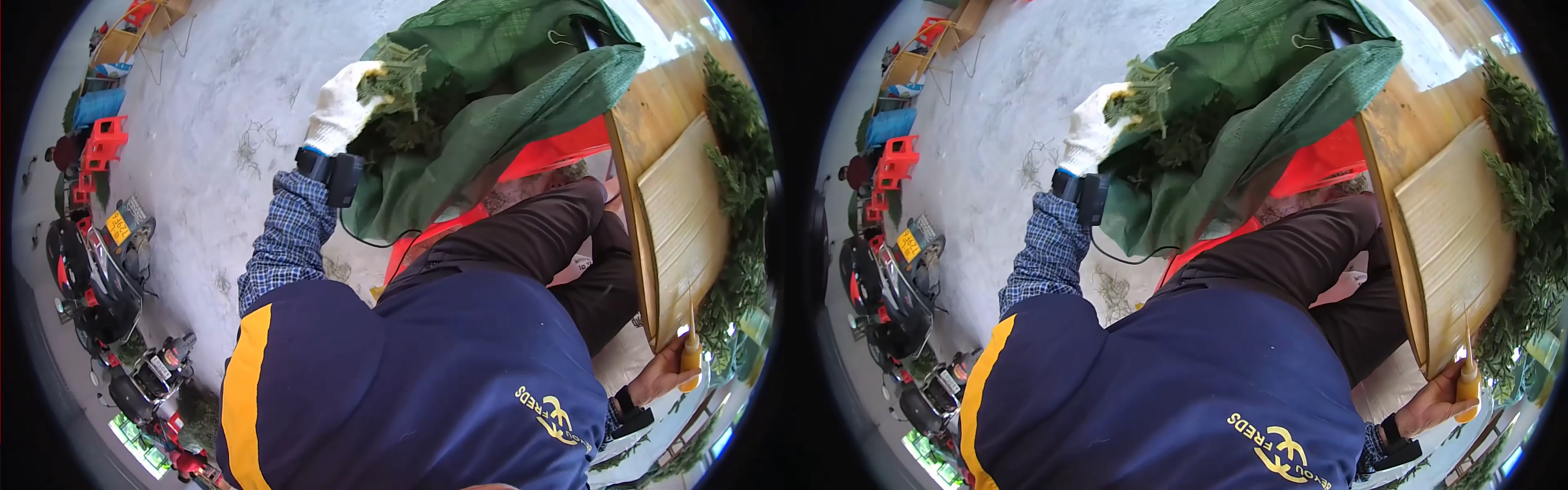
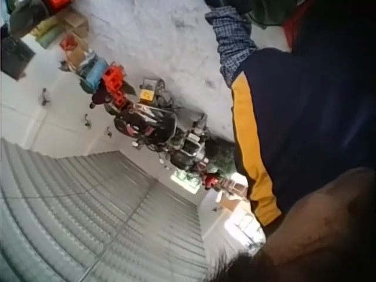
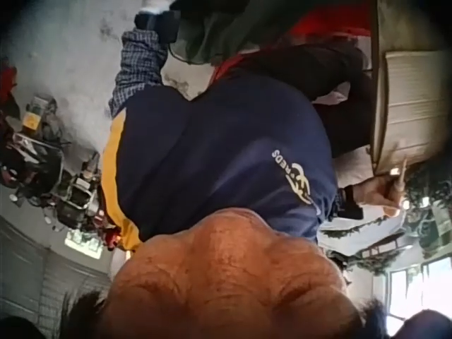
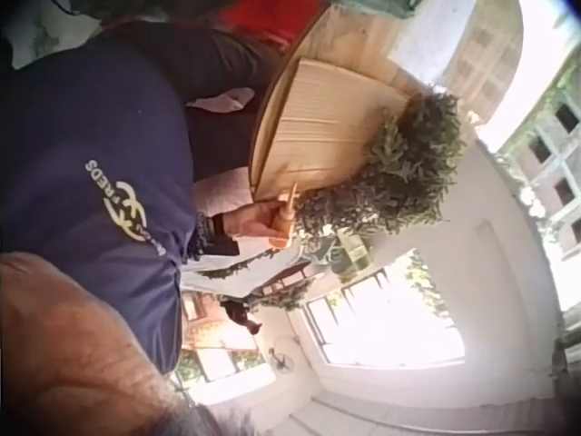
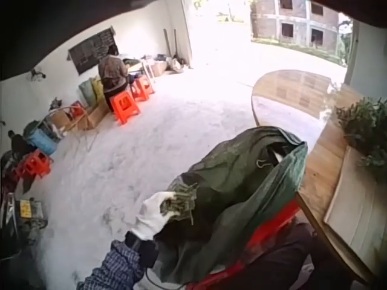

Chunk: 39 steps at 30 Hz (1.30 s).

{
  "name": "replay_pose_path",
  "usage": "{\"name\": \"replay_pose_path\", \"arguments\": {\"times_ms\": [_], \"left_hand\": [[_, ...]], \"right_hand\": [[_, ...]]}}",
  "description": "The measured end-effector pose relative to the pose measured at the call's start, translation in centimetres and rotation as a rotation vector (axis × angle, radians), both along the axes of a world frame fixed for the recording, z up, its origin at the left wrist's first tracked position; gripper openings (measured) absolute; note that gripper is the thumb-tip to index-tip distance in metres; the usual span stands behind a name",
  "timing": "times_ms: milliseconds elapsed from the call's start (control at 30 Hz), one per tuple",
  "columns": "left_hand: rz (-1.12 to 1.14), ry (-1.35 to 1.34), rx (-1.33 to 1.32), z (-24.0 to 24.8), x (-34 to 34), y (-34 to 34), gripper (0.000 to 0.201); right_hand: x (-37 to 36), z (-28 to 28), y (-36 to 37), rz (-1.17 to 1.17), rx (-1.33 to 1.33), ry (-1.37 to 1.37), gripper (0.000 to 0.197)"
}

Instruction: The person applies glue to small pine branches using a squeeze bottle and attaches them to a larger wreath assembly, occasionally reaching into a green bag for more branches.

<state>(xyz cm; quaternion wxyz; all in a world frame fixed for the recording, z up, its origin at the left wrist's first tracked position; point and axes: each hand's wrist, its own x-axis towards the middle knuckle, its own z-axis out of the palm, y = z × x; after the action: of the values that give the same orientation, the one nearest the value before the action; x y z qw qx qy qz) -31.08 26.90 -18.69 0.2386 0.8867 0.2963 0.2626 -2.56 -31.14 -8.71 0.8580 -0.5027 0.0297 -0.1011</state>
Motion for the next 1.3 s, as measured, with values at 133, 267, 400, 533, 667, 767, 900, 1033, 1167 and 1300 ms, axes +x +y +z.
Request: {"name": "replay_pose_path", "arguments": {"times_ms": [133,267,400,533,667,767,900,1033,1167,1300], "left_hand": [[0.054,0.025,-0.120,-1.1,1.2,-1.4,0.041],[0.031,0.300,0.042,-3.0,0.5,-1.8,0.039],[0.134,0.538,-0.296,-5.1,-2.4,-0.2,0.037],[0.126,0.696,-0.456,-10.8,-5.7,-1.1,0.034],[0.016,0.579,-0.118,-14.8,-6.9,-5.0,0.026],[0.030,0.672,-0.031,-17.9,-7.1,-6.5,0.022],[0.113,0.839,-0.142,-18.9,-6.5,-5.5,0.021],[0.233,0.590,-0.301,-16.5,-6.7,-3.6,0.021],[0.303,0.247,-0.623,-12.1,-6.5,-1.9,0.024],[0.063,0.274,-0.440,-11.0,-6.2,-0.1,0.032]], "right_hand": [[0.1,0.5,0.1,-0.016,-0.010,0.013,0.060],[-0.3,0.9,0.2,-0.010,-0.018,0.008,0.061],[-0.4,1.3,1.1,-0.024,-0.071,0.010,0.061],[-0.4,1.4,1.2,-0.007,-0.030,0.009,0.061],[-0.2,1.2,0.6,0.009,-0.002,0.009,0.061],[-0.2,1.2,0.4,0.005,0.005,0.005,0.060],[0.2,0.8,-0.2,0.016,0.032,-0.002,0.059],[0.2,0.4,-0.9,0.064,0.056,-0.004,0.059],[-0.3,0.7,-0.2,0.055,0.067,-0.031,0.059],[0.1,-0.4,-1.9,0.137,0.172,-0.067,0.060]]}}
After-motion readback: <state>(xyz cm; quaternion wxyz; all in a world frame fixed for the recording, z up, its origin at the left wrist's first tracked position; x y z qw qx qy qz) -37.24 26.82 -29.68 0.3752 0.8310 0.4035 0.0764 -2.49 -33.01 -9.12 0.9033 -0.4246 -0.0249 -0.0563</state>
